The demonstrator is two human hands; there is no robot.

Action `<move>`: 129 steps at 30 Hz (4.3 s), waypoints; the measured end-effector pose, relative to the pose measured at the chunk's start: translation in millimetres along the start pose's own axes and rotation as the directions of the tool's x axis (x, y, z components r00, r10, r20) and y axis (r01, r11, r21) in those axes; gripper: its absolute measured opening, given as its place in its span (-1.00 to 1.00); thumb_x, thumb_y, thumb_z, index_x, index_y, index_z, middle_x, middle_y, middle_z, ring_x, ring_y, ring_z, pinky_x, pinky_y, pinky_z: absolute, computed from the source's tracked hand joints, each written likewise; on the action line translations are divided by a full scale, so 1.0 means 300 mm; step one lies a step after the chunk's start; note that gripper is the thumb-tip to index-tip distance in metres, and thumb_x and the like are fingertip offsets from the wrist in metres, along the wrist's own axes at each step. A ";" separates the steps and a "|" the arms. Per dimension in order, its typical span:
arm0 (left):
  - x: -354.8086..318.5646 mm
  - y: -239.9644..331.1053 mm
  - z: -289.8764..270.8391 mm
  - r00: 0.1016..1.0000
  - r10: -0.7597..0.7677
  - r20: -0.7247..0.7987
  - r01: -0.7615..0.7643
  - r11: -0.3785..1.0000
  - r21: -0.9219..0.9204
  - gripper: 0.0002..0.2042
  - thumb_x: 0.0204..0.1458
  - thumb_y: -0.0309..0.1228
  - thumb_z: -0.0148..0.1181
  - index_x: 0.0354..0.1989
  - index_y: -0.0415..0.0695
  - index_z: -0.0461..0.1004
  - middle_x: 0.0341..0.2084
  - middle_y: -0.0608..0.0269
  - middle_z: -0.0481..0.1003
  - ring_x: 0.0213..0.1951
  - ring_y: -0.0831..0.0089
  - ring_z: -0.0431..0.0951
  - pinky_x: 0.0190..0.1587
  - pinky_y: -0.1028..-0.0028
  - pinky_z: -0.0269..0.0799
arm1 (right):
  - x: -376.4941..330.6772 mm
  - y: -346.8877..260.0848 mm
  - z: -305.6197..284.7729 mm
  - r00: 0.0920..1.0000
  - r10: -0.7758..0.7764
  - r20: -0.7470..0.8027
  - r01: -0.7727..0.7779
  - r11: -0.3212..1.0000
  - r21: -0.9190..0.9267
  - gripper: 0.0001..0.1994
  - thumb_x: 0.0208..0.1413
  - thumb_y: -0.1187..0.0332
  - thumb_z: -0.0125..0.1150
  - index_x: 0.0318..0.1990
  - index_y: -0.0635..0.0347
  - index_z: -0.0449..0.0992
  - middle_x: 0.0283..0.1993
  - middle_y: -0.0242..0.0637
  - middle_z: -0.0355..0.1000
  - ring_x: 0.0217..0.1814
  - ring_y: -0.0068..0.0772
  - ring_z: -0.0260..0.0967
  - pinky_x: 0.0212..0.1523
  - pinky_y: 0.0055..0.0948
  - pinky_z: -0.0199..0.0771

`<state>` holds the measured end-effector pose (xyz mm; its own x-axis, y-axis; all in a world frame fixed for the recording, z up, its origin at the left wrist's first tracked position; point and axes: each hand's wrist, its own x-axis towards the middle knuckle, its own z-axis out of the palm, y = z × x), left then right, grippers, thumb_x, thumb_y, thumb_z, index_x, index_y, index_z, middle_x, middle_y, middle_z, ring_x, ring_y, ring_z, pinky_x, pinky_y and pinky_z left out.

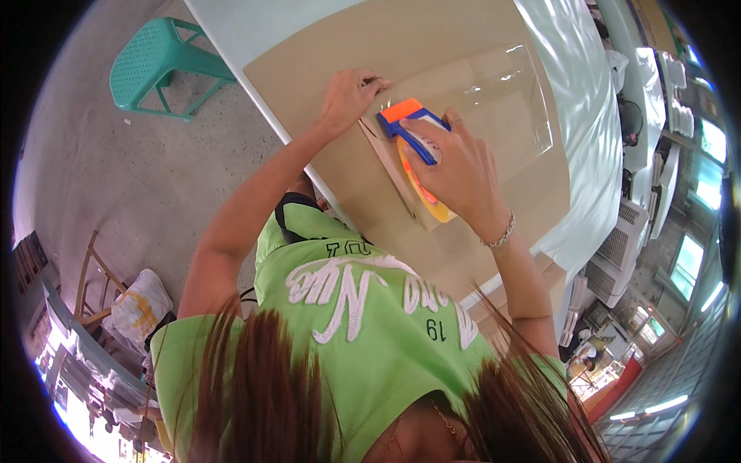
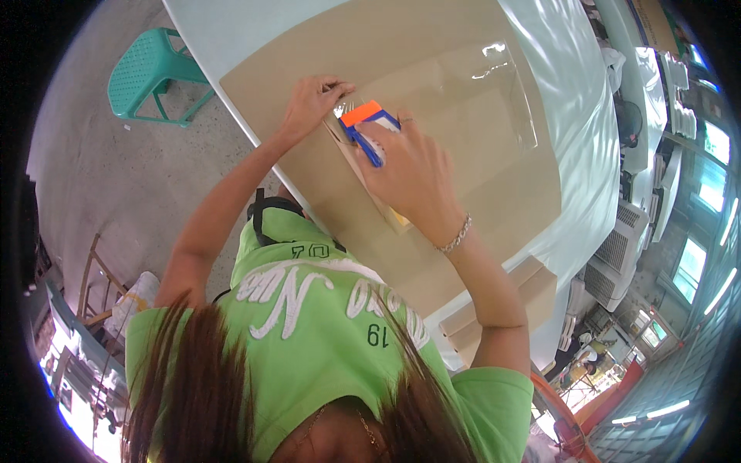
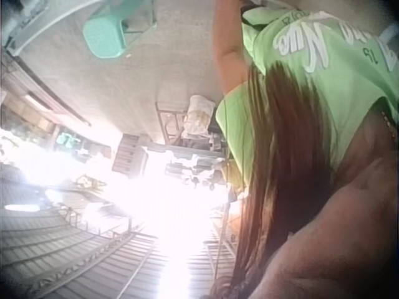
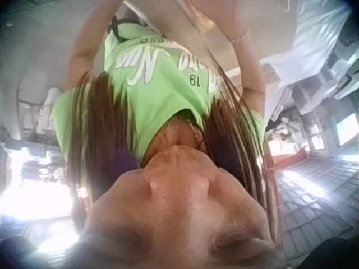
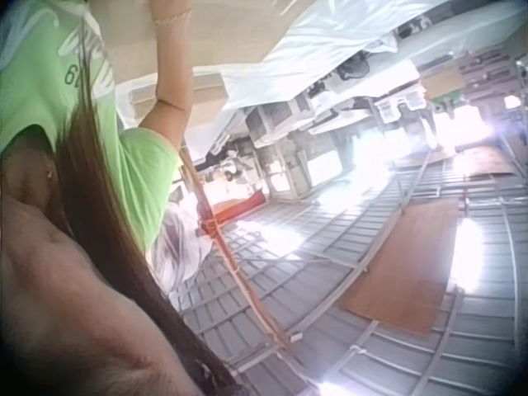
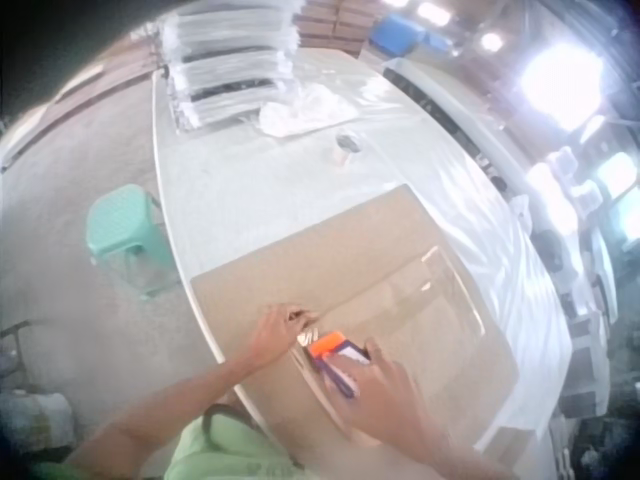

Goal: The person wraps a cardboard box in a sheet of brown paper by hand, seals the edges using a tape dispenser, and then picks up a plastic-wrapped item from a stack to begin wrapping it in another sheet of paper.

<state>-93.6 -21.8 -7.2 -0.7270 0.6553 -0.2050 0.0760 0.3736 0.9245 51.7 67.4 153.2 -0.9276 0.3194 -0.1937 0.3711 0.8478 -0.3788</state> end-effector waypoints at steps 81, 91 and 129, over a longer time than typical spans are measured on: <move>-0.456 0.068 0.579 0.783 -0.134 -0.608 -0.134 0.917 -0.375 -0.42 0.32 -0.20 -0.42 0.40 -0.28 -0.32 0.42 -0.03 -0.28 0.44 0.15 -0.33 0.42 0.18 -0.43 | -0.781 0.397 0.125 0.999 -0.054 0.000 0.054 0.997 0.050 -0.54 -0.04 0.27 0.30 0.10 -0.17 0.47 -0.08 -0.10 0.35 -0.37 -0.06 0.45 -0.37 -0.23 0.49; -0.464 0.085 0.574 0.775 -0.131 -0.618 -0.140 0.918 -0.370 -0.41 0.32 -0.20 -0.41 0.38 -0.34 -0.28 0.40 -0.13 -0.25 0.43 0.06 -0.27 0.42 0.21 -0.31 | -0.603 0.447 0.116 0.950 -0.046 0.309 0.030 0.998 0.057 -0.56 -0.05 0.29 0.28 0.07 0.01 0.48 -0.04 -0.16 0.40 -0.18 -0.12 0.42 -0.15 -0.29 0.45; -0.282 -0.009 0.187 0.898 0.171 -0.406 -0.266 0.945 -0.190 -0.49 0.30 -0.16 -0.27 0.35 -0.15 0.06 0.37 -0.18 -0.20 0.38 -0.06 -0.16 0.37 0.10 -0.21 | -0.401 0.272 0.127 0.708 -0.223 -0.670 0.350 0.935 0.058 -0.55 -0.10 0.48 0.26 0.06 0.15 0.53 -0.14 -0.16 0.52 -0.04 -0.12 0.34 -0.01 -0.28 0.41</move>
<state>6.0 -41.4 -10.4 -0.9166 0.3859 0.1043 0.1353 0.0541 0.9893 195.2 82.0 111.1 -0.7685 0.3204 0.5539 0.0247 0.8798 -0.4746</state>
